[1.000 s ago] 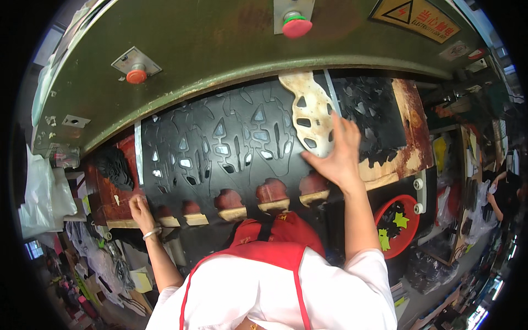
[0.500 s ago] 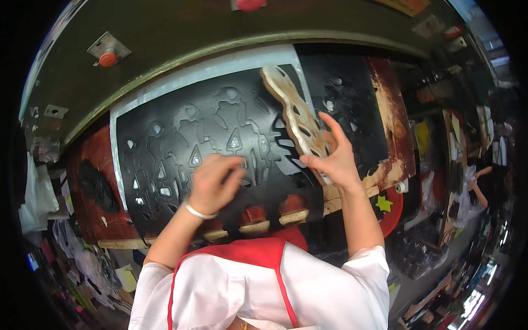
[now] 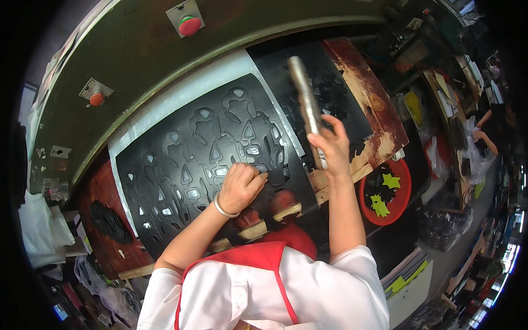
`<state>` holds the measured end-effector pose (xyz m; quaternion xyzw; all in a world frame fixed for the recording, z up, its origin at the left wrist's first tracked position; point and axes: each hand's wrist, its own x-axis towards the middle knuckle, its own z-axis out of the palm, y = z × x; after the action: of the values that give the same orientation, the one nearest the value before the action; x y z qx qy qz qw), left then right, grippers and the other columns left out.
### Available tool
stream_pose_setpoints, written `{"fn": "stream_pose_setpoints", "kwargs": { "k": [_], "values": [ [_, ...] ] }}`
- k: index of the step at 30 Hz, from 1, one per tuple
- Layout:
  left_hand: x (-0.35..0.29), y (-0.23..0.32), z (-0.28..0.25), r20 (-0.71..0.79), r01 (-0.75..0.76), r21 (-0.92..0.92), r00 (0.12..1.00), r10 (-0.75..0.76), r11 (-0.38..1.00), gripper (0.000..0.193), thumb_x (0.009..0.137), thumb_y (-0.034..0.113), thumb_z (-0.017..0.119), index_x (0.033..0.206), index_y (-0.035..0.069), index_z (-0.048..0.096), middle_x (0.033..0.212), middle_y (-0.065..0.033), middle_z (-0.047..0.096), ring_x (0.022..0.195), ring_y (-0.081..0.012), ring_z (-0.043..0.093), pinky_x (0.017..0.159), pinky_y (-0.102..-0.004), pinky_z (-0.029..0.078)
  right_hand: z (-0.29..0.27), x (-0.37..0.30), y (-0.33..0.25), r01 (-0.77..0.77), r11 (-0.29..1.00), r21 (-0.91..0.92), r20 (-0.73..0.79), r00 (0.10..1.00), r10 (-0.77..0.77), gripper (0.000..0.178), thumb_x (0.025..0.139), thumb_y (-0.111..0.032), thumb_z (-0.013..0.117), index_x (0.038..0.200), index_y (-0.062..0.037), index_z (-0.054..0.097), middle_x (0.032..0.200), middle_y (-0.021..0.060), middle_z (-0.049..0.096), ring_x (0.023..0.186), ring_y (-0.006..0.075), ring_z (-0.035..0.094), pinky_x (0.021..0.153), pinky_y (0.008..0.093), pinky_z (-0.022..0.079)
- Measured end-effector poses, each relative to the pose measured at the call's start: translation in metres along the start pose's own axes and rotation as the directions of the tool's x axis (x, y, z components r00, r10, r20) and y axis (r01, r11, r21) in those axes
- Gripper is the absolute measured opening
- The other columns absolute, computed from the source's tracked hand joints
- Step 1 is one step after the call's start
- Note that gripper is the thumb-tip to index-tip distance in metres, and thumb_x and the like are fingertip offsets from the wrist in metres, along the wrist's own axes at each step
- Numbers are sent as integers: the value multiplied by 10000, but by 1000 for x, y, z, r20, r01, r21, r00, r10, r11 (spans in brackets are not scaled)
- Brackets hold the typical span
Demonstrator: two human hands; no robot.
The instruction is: The person walks to a cutting machine, places a black rubber sheet on the roller, and uses a white shoe-shaped template to press and cut multiple identical pieces from the sheet. The person repeatedly aligns the template, presses it into the material, and removes the cut pieces by hand.
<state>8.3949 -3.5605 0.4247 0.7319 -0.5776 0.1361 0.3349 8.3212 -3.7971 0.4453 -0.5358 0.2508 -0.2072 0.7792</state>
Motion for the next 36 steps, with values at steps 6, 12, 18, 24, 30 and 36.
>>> {"fn": "stream_pose_setpoints", "kwargs": {
  "k": [6, 12, 18, 24, 30, 36],
  "values": [
    [5, 1, 15, 142, 11, 59, 990, -20, 998, 385, 694, 93, 695, 1066, 48, 608, 1036, -95, 568, 922, -259, 558, 806, -375, 467, -64, -21, 14, 61, 487, -871, -150, 912, -383, 704, 588, -100, 818, 1204, -40, 482, 1134, 170, 563, 1071, 308, 547, 923, 397, 446],
    [27, 0, 34, 20, 198, -266, 980, -200, 943, 247, 760, 108, 698, 993, 36, 657, 904, -100, 603, 799, -260, 571, 725, -363, 473, -65, -40, 35, 69, 227, -971, -51, 875, -482, 721, 594, -132, 837, 1233, -47, 514, 1301, 242, 405, 1218, 444, 395, 1040, 499, 338],
    [37, -33, 19, 525, 498, -825, 504, -686, -265, 231, 972, 205, 564, 938, 2, 669, 857, -21, 667, 756, -105, 617, 692, -258, 506, 31, -56, 39, 396, 501, -770, 97, 848, -520, 249, 772, -209, 748, 840, -39, 579, 822, 130, 588, 741, 314, 586, 663, 415, 470],
    [31, -39, 11, 623, 532, -770, 514, -589, -351, 250, 975, 204, 566, 1020, -25, 656, 940, -60, 680, 774, -115, 631, 701, -233, 523, 83, -33, 59, 306, 461, -833, 79, 890, -448, 348, 908, -317, 605, 734, -32, 507, 688, 148, 556, 666, 363, 575, 582, 457, 448],
    [76, -61, -24, 247, 210, -962, 416, -875, -172, 222, 994, 206, 500, 1011, 4, 588, 900, -113, 647, 736, -201, 624, 635, -299, 502, 53, -36, 78, 425, 467, -775, 113, 821, -560, 256, 925, -136, 555, 708, -21, 484, 652, 165, 540, 607, 379, 548, 552, 473, 423],
    [129, -137, -212, -442, 84, -823, 527, -726, 562, 254, 999, 224, 514, 997, -12, 608, 861, -71, 637, 683, -132, 591, 629, -260, 503, 29, -45, 65, 351, 536, -768, 120, 900, -418, 292, 949, -170, 544, 716, -9, 474, 662, 200, 531, 629, 421, 536, 560, 481, 411]
  ]
}}
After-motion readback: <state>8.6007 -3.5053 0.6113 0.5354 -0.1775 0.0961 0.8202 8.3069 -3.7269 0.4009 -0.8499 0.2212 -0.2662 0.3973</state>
